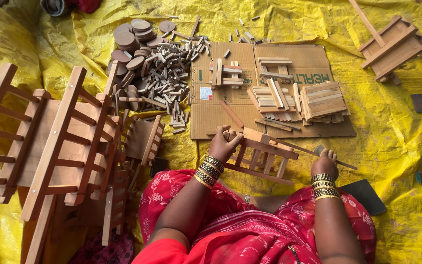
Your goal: The person sits on a tarp on the ground and sands small wooden chair/ladder frames with a sanding block, rubbing the sandpaper over the rails and rungs, turning the frames over to sand different sides, and setting finished frames aside with other completed pieces.
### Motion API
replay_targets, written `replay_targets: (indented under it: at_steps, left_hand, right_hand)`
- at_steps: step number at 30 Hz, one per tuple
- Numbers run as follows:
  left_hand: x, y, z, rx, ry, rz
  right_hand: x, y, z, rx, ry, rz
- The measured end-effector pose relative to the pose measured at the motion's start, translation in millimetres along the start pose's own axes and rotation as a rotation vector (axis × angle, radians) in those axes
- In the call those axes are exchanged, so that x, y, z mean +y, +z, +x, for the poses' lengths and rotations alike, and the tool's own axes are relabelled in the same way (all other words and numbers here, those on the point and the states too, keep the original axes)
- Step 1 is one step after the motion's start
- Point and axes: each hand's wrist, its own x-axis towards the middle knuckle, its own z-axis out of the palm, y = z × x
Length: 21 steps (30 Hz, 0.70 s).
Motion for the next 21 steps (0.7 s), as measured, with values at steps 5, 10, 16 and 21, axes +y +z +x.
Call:
replay_targets:
  at_steps: [5, 10, 16, 21]
  left_hand:
    - [-6, 3, 6, 0.029, 0.002, 0.011]
    - [-9, 5, 5, 0.058, -0.029, -0.006]
    - [-5, 3, 3, 0.0, 0.003, 0.016]
    - [-9, 8, 4, 0.038, 0.136, 0.084]
  right_hand:
    - [-15, 14, -20, 0.043, -0.177, -0.017]
    - [-28, 20, -27, 0.169, -0.319, -0.046]
    - [1, 1, -2, 0.022, -0.009, -0.078]
    - [-1, 5, -6, -0.088, 0.095, -0.075]
